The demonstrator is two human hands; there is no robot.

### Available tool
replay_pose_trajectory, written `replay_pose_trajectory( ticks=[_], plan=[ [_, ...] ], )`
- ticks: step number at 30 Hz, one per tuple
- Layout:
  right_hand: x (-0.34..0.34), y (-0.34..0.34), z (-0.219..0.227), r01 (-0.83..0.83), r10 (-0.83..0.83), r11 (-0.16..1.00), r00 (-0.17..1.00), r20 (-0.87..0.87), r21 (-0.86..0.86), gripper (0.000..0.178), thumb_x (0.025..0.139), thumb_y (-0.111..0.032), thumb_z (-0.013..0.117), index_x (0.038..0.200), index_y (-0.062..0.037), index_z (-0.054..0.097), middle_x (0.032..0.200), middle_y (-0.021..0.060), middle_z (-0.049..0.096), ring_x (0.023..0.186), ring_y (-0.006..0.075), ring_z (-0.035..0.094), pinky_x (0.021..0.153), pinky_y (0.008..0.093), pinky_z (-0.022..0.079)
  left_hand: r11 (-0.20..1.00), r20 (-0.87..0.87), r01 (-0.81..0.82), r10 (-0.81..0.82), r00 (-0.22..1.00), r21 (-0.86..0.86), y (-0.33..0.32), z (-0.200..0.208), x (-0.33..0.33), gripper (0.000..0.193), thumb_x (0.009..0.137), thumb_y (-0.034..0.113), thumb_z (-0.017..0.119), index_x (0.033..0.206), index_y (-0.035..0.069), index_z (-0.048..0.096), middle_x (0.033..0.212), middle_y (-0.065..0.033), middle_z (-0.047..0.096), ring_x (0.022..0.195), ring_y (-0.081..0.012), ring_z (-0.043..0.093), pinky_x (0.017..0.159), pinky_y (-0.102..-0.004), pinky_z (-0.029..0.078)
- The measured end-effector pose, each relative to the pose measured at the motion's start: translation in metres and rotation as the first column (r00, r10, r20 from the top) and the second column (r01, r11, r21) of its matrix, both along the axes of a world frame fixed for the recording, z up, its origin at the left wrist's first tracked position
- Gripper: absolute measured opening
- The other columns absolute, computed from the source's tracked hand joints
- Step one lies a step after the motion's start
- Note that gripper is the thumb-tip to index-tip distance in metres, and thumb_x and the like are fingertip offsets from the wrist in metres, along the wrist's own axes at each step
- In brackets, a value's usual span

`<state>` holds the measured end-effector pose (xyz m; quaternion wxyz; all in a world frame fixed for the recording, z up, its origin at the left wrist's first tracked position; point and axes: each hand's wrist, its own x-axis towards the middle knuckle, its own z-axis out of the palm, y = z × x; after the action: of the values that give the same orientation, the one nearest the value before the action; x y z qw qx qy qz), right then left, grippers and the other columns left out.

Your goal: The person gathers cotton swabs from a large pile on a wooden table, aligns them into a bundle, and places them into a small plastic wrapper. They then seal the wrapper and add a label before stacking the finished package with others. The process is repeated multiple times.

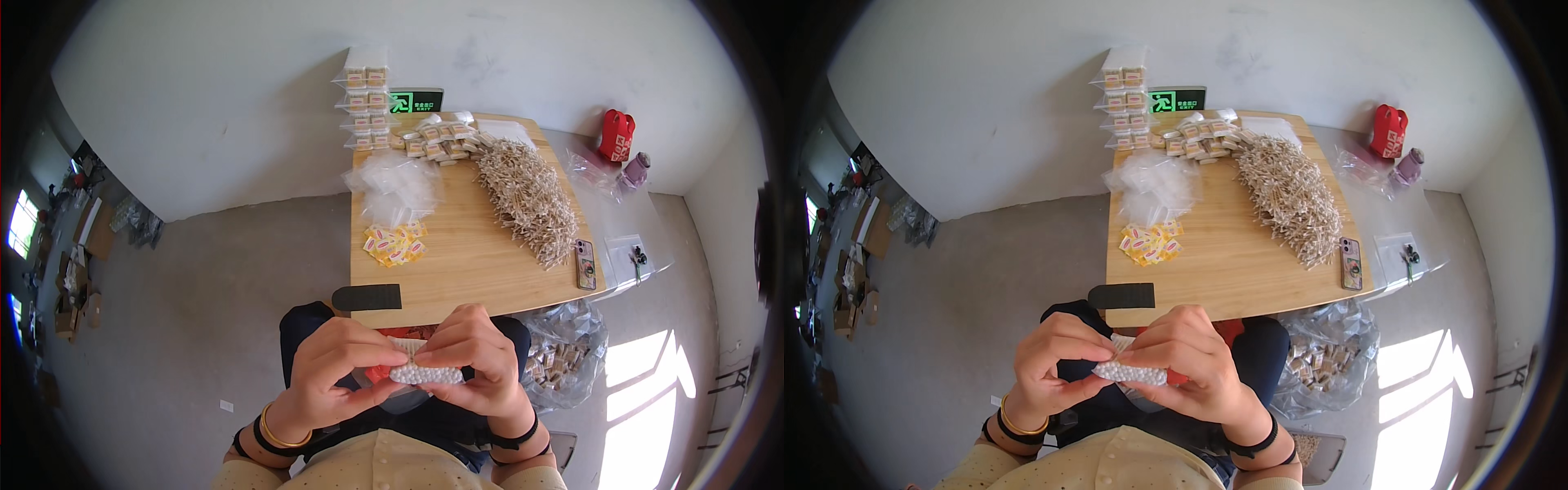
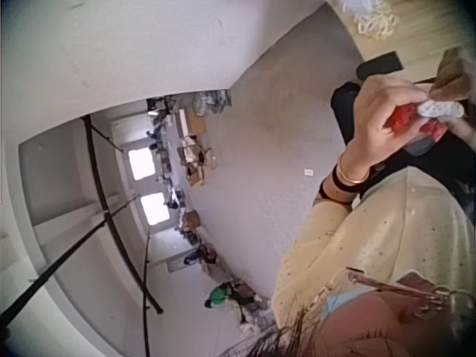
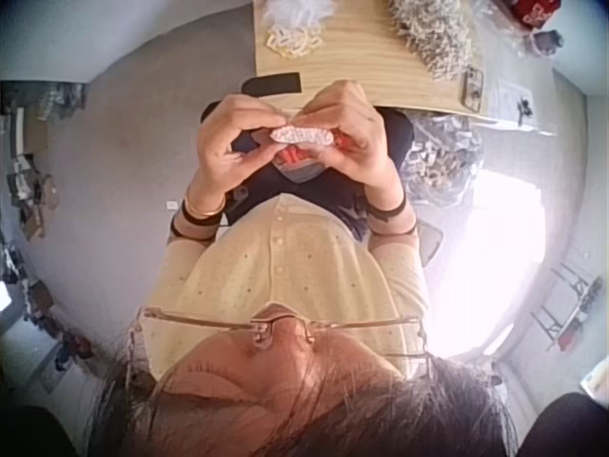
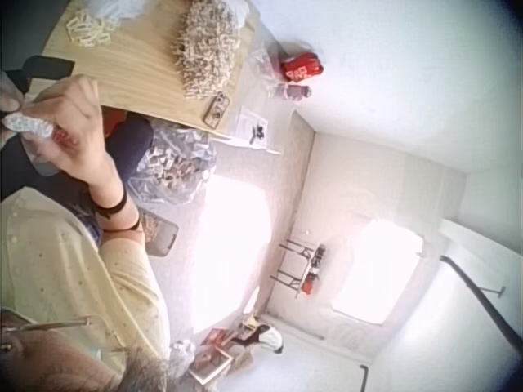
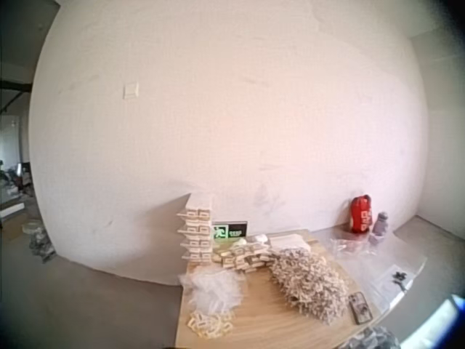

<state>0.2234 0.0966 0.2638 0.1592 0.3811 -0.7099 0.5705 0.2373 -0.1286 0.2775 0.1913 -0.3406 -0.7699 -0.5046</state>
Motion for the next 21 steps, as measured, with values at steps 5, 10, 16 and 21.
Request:
replay_pose_trajectory(
  ticks=[5,10,16,21],
  plan=[
    [-0.0008,0.0014,-0.0016,-0.036,0.036,0.999,0.999,0.006,-0.014,0.031,0.074,-0.013,0.085,0.103,-0.0089,0.074,0.101,0.0034,0.072,0.092,0.0228,0.063,0.086,0.0360,0.043,0.999,-0.029,0.031,-0.032,0.999,-0.029,-0.0032,0.0002,-0.0024,0.025,0.075,0.011,0.087,0.096,0.005,0.073,0.094,-0.0069,0.073,0.085,-0.0219,0.068,0.073,-0.0330,0.051],
    [-0.0005,0.0020,-0.0018,-0.041,0.041,0.999,0.998,0.039,-0.001,0.034,0.074,-0.014,0.086,0.106,-0.0092,0.074,0.101,0.0050,0.071,0.091,0.0225,0.062,0.085,0.0353,0.042,0.999,-0.008,0.035,-0.035,0.999,-0.018,-0.0044,-0.0018,-0.0020,0.028,0.075,0.011,0.087,0.097,0.006,0.071,0.093,-0.0076,0.073,0.085,-0.0216,0.068,0.074,-0.0329,0.051],
    [-0.0014,0.0003,-0.0012,-0.050,0.050,0.999,0.998,0.040,-0.009,0.034,0.075,-0.013,0.086,0.106,-0.0095,0.074,0.100,0.0054,0.070,0.092,0.0224,0.062,0.084,0.0351,0.042,0.999,0.020,0.042,-0.042,0.999,0.009,-0.0027,-0.0030,-0.0019,0.031,0.075,0.011,0.088,0.099,0.006,0.069,0.094,-0.0091,0.073,0.084,-0.0209,0.068,0.074,-0.0316,0.051],
    [-0.0027,-0.0015,-0.0001,-0.061,0.061,0.998,0.997,0.037,-0.013,0.034,0.075,-0.013,0.086,0.106,-0.0092,0.073,0.100,0.0050,0.070,0.092,0.0223,0.063,0.084,0.0347,0.042,0.999,0.056,0.044,-0.045,0.997,0.025,-0.0030,-0.0023,-0.0007,0.033,0.070,0.002,0.087,0.099,0.008,0.070,0.097,-0.0050,0.072,0.087,-0.0223,0.068,0.074,-0.0317,0.054]
  ],
)
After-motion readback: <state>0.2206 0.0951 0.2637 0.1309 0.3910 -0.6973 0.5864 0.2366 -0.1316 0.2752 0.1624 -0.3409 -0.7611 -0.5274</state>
